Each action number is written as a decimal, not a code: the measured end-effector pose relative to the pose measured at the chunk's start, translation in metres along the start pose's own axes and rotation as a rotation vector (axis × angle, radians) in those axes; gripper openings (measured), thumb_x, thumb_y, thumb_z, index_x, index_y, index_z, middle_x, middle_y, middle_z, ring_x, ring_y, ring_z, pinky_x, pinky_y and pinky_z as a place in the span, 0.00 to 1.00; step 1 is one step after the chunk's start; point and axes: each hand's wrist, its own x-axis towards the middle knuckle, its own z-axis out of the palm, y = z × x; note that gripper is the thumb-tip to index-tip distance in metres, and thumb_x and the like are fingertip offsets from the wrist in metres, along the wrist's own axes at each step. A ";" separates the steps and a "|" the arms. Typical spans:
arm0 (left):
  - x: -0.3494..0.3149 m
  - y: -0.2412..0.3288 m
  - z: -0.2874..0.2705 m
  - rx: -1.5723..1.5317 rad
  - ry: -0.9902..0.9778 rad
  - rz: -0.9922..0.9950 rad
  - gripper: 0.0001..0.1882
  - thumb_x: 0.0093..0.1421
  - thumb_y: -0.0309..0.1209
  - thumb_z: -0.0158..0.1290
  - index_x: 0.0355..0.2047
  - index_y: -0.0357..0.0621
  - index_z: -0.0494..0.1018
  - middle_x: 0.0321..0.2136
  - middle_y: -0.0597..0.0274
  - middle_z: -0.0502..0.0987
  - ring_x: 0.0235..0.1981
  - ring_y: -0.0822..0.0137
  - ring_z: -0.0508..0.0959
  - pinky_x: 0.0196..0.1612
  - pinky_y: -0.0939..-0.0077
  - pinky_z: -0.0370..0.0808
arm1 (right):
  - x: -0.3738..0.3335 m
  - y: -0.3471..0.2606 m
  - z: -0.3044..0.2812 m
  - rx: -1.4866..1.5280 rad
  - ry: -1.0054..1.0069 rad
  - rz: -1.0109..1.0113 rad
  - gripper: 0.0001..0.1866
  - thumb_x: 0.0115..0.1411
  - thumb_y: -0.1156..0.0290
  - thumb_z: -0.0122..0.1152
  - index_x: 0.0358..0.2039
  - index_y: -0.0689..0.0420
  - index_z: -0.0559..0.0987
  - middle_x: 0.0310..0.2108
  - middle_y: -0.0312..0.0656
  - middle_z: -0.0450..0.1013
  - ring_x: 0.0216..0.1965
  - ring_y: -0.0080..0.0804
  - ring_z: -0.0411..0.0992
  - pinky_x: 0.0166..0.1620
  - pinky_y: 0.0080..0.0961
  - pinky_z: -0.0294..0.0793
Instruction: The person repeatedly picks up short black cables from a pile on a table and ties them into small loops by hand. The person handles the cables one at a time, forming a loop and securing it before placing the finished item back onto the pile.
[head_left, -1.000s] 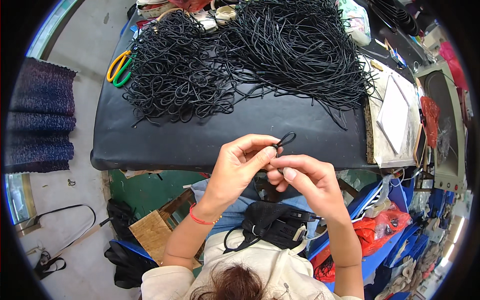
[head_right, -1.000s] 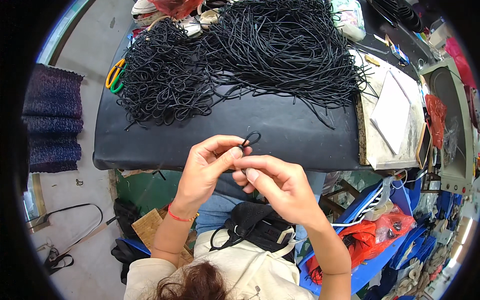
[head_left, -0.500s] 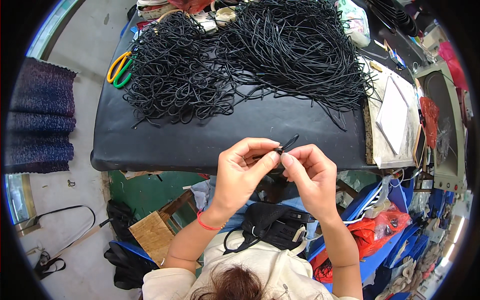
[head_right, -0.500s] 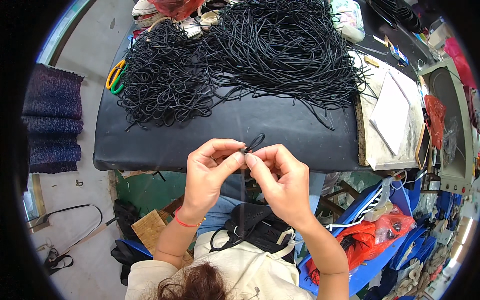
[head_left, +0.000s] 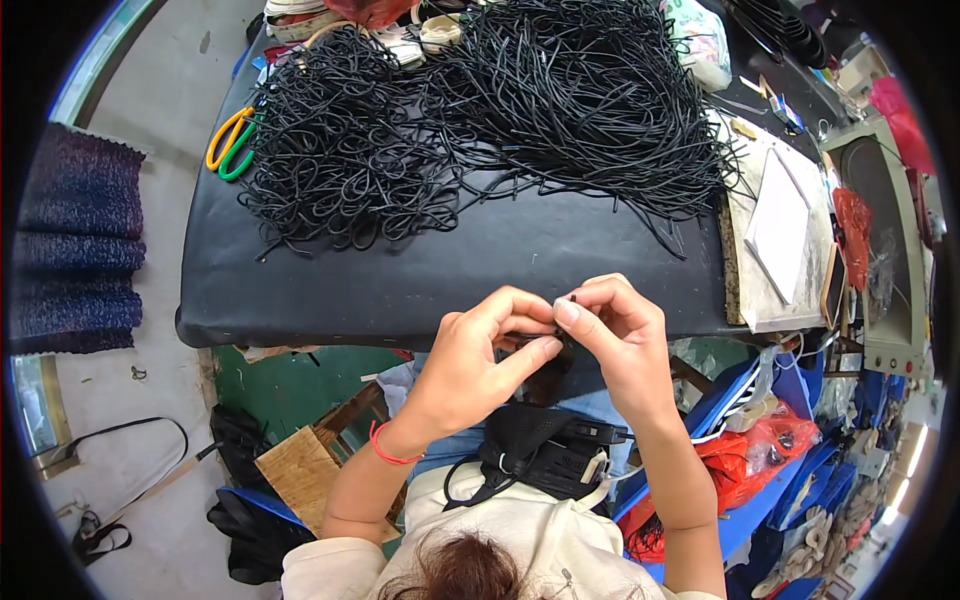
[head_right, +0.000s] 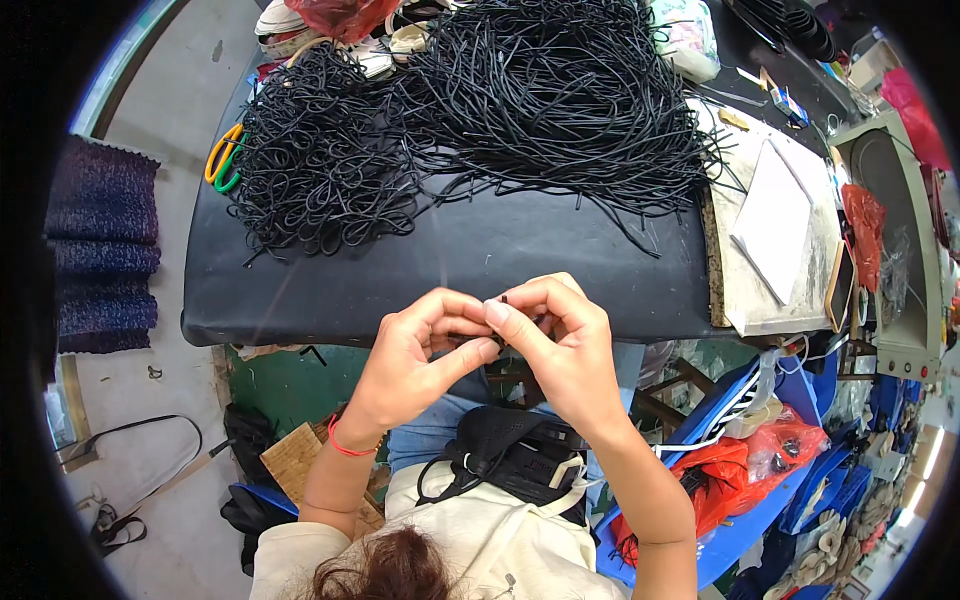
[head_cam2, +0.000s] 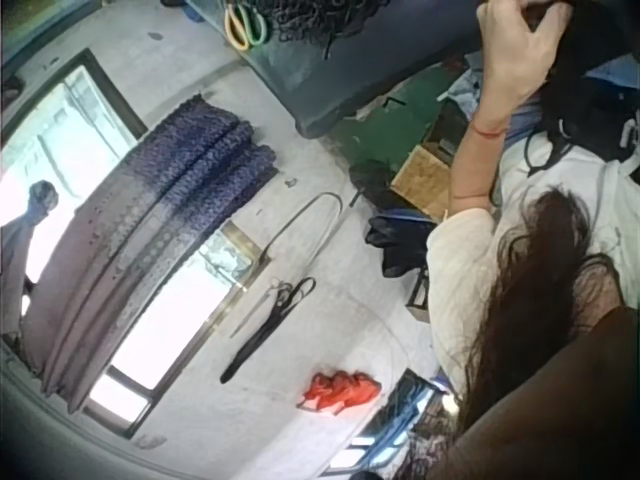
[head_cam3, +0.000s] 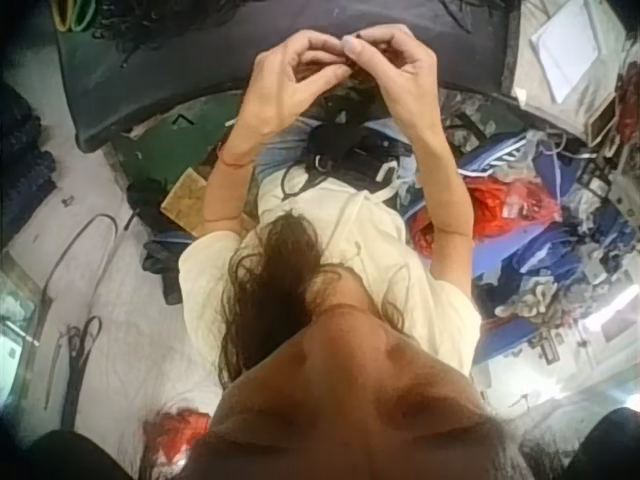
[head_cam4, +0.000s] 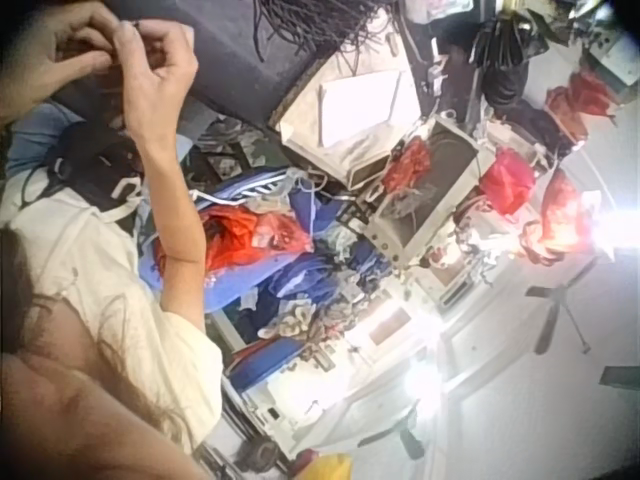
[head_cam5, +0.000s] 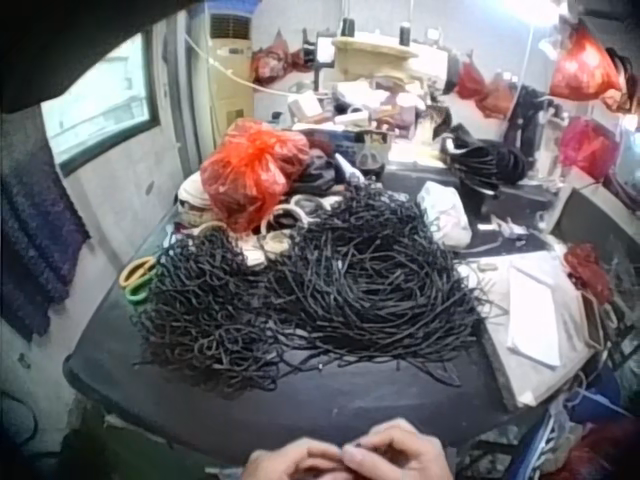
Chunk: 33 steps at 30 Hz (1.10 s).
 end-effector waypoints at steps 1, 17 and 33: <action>-0.001 0.000 -0.001 -0.004 -0.031 -0.007 0.13 0.53 0.22 0.56 0.38 0.33 0.69 0.33 0.58 0.77 0.35 0.74 0.76 0.39 0.80 0.74 | 0.000 0.000 0.000 0.048 -0.004 0.024 0.06 0.53 0.73 0.61 0.31 0.61 0.77 0.29 0.33 0.68 0.29 0.14 0.64 0.30 0.12 0.62; 0.001 0.001 0.001 0.046 -0.033 0.097 0.10 0.54 0.28 0.56 0.32 0.34 0.70 0.24 0.60 0.77 0.24 0.78 0.74 0.26 0.81 0.69 | -0.004 -0.003 -0.004 0.043 -0.178 0.219 0.15 0.59 0.63 0.55 0.19 0.56 0.67 0.17 0.24 0.58 0.20 0.10 0.52 0.21 0.13 0.50; -0.013 -0.013 0.025 -0.109 0.079 0.009 0.08 0.56 0.27 0.54 0.34 0.35 0.73 0.23 0.65 0.75 0.22 0.82 0.69 0.26 0.85 0.67 | -0.004 -0.002 0.008 0.159 0.144 0.083 0.17 0.58 0.68 0.57 0.16 0.56 0.65 0.16 0.25 0.58 0.20 0.10 0.52 0.23 0.12 0.51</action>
